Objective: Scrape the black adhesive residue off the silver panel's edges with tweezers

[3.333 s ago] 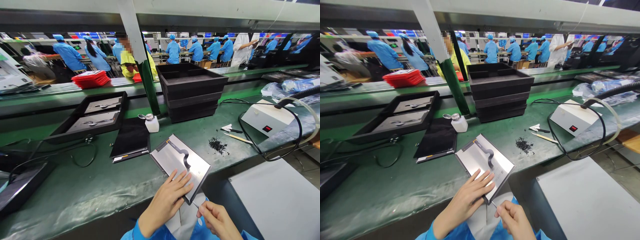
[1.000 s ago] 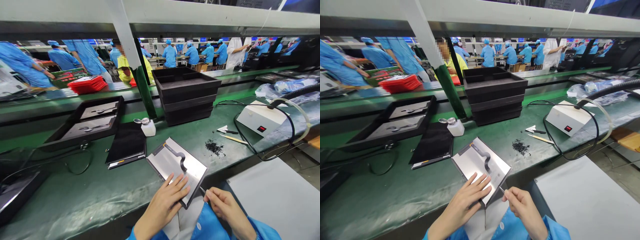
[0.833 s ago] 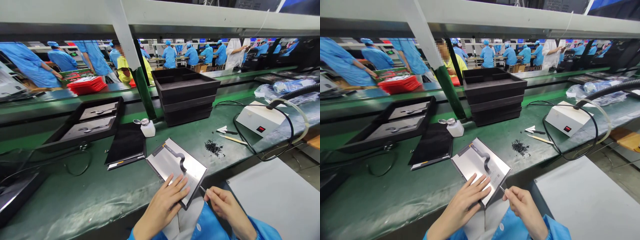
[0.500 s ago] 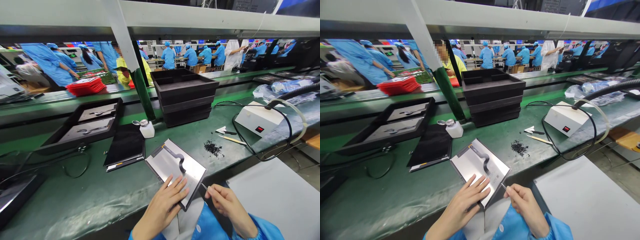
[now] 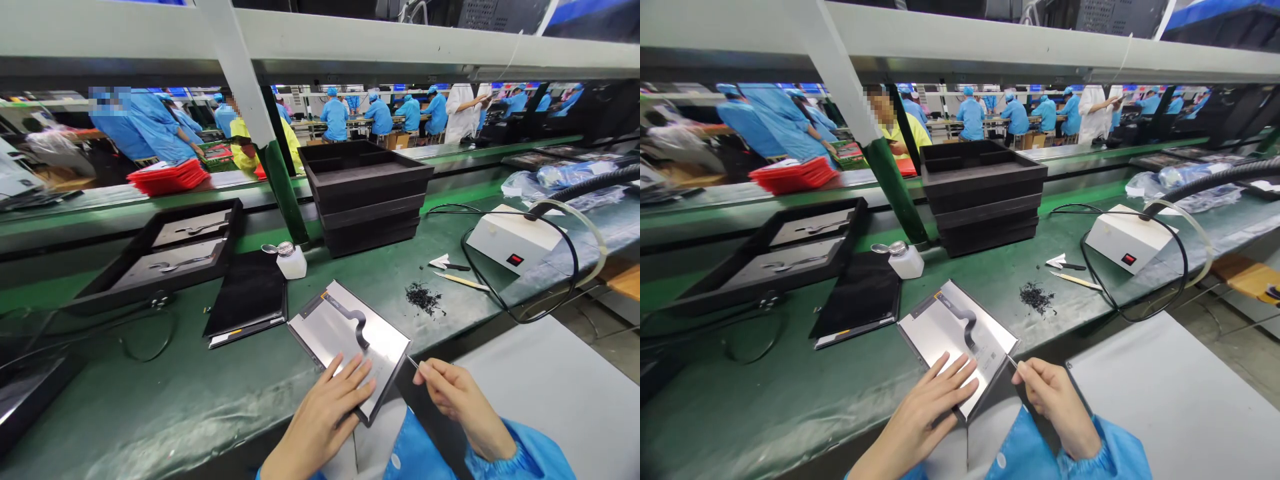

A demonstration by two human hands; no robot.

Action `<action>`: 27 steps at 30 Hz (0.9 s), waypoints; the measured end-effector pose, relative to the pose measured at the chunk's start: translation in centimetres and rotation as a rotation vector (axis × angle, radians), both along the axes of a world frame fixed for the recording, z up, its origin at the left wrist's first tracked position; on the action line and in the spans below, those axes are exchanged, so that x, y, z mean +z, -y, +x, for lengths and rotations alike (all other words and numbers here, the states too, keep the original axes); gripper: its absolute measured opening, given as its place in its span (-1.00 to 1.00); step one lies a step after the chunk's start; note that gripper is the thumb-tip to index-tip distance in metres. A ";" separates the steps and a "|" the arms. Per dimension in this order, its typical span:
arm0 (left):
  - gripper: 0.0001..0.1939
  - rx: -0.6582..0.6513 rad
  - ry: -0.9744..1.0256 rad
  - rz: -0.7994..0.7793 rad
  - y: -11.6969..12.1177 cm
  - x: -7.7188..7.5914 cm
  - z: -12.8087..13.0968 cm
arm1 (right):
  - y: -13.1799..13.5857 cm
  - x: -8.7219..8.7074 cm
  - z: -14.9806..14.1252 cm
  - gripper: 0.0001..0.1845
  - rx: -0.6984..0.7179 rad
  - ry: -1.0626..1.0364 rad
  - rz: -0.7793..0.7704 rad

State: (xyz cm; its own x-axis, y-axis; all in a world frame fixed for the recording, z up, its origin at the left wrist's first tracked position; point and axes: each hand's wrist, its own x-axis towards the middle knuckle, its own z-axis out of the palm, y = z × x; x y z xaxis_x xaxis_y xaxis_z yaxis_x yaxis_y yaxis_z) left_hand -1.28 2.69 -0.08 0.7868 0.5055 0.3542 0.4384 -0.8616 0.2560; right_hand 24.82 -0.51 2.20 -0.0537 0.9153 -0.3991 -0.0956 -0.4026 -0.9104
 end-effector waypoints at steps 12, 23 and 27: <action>-0.39 -0.003 0.015 0.029 -0.2 -0.3 -0.1 | -1.3 -0.2 0.9 -0.32 -0.023 0.018 0.027; -0.45 -0.004 0.034 0.102 -0.4 0.2 0.1 | -2.4 0.1 1.8 -0.32 -0.037 0.036 0.058; -0.46 -0.007 0.036 0.105 -0.4 0.0 0.1 | -2.8 -0.1 2.1 -0.30 -0.042 0.039 0.066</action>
State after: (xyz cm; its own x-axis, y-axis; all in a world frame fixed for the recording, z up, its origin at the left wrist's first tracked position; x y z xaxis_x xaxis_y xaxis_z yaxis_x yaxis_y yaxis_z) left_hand -1.18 3.11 -0.10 0.7761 0.4585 0.4330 0.4241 -0.8876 0.1797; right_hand 26.96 2.26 2.15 -0.0006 0.9410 -0.3385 -0.0750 -0.3376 -0.9383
